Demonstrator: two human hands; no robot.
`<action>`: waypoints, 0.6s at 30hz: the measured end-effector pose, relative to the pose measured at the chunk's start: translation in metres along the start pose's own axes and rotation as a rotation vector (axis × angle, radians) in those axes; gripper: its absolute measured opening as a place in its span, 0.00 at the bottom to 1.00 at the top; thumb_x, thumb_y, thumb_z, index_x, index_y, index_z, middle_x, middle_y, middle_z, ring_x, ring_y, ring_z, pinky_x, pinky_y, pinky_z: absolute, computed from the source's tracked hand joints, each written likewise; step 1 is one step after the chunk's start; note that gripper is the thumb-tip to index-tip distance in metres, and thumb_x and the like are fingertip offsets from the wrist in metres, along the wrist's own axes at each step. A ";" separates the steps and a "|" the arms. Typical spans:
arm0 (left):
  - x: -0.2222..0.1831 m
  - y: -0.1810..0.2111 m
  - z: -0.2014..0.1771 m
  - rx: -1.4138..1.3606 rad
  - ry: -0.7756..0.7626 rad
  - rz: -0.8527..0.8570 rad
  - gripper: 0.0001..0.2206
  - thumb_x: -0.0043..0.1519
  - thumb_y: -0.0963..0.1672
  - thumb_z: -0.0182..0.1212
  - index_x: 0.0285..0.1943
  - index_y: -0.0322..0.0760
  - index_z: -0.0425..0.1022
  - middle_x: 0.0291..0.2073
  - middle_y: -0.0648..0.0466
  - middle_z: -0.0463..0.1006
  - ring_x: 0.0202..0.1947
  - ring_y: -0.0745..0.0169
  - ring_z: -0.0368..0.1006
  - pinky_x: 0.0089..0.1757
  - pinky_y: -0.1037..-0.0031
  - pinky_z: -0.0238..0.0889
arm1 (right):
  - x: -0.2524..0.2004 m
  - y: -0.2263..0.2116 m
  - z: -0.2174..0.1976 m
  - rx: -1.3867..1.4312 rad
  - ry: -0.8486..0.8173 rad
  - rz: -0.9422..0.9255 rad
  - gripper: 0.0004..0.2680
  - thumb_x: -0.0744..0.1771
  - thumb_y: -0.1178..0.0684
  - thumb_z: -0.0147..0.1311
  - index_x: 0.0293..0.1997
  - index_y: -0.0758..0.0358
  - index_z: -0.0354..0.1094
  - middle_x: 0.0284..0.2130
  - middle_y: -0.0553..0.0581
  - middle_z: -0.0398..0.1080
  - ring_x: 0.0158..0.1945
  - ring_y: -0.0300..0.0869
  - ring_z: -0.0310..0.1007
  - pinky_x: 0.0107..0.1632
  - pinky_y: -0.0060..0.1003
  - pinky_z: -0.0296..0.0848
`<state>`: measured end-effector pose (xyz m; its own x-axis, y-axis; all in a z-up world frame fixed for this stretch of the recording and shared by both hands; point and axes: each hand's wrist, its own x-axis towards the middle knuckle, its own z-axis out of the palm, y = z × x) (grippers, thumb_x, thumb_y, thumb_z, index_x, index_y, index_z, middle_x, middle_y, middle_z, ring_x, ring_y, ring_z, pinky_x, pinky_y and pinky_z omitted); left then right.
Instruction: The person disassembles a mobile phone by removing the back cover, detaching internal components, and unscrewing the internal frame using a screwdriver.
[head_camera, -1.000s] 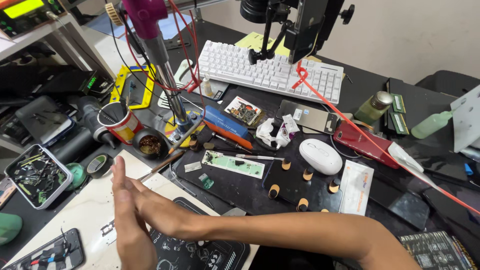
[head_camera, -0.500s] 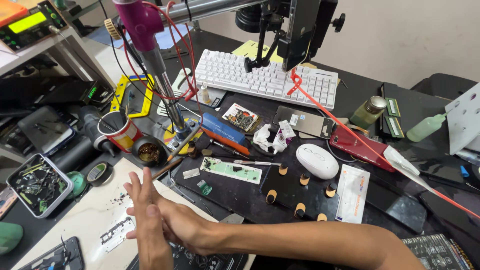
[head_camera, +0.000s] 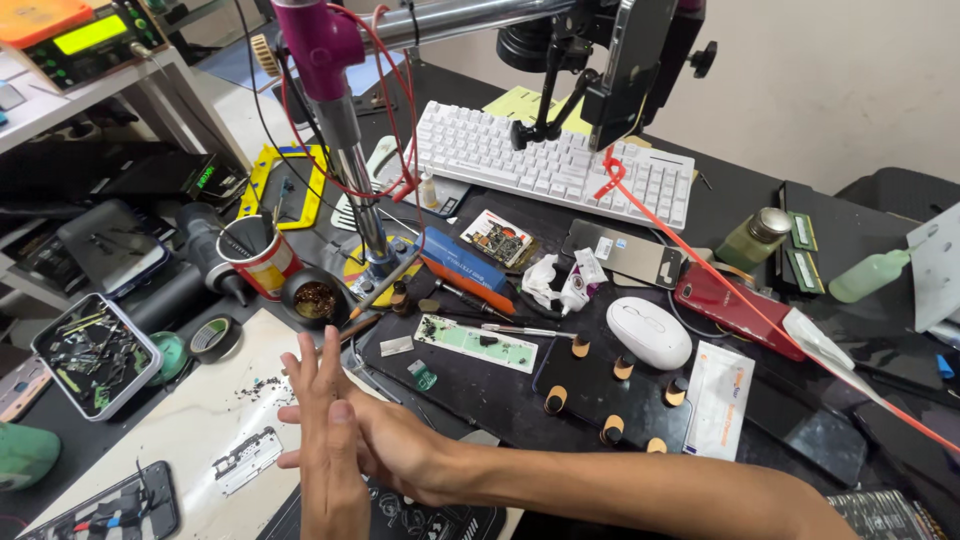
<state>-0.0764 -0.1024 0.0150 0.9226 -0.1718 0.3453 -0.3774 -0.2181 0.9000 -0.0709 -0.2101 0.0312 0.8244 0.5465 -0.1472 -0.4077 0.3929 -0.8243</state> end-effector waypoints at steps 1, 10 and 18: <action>-0.001 0.000 0.000 0.006 -0.002 0.004 0.28 0.69 0.47 0.31 0.80 0.38 0.49 0.81 0.41 0.40 0.81 0.38 0.25 0.69 0.49 0.21 | -0.001 0.000 0.001 0.008 0.000 0.008 0.24 0.73 0.35 0.20 0.82 0.42 0.31 0.73 0.62 0.52 0.64 0.50 0.66 0.62 0.39 0.69; 0.002 -0.002 -0.002 0.012 -0.017 0.027 0.28 0.67 0.44 0.34 0.80 0.39 0.50 0.81 0.41 0.40 0.81 0.38 0.25 0.69 0.50 0.23 | -0.002 0.003 -0.004 -0.002 -0.015 -0.058 0.23 0.75 0.41 0.24 0.83 0.51 0.34 0.72 0.64 0.56 0.63 0.53 0.68 0.60 0.41 0.68; -0.002 -0.001 0.002 0.041 -0.028 0.027 0.27 0.67 0.43 0.37 0.79 0.39 0.52 0.81 0.40 0.43 0.81 0.40 0.27 0.69 0.51 0.24 | -0.004 0.011 -0.011 0.051 -0.024 -0.049 0.23 0.74 0.42 0.25 0.82 0.48 0.29 0.72 0.62 0.56 0.64 0.53 0.68 0.62 0.41 0.71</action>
<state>-0.0783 -0.1040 0.0131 0.9098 -0.2044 0.3611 -0.4054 -0.2521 0.8787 -0.0743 -0.2165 0.0167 0.8342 0.5435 -0.0939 -0.3873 0.4560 -0.8013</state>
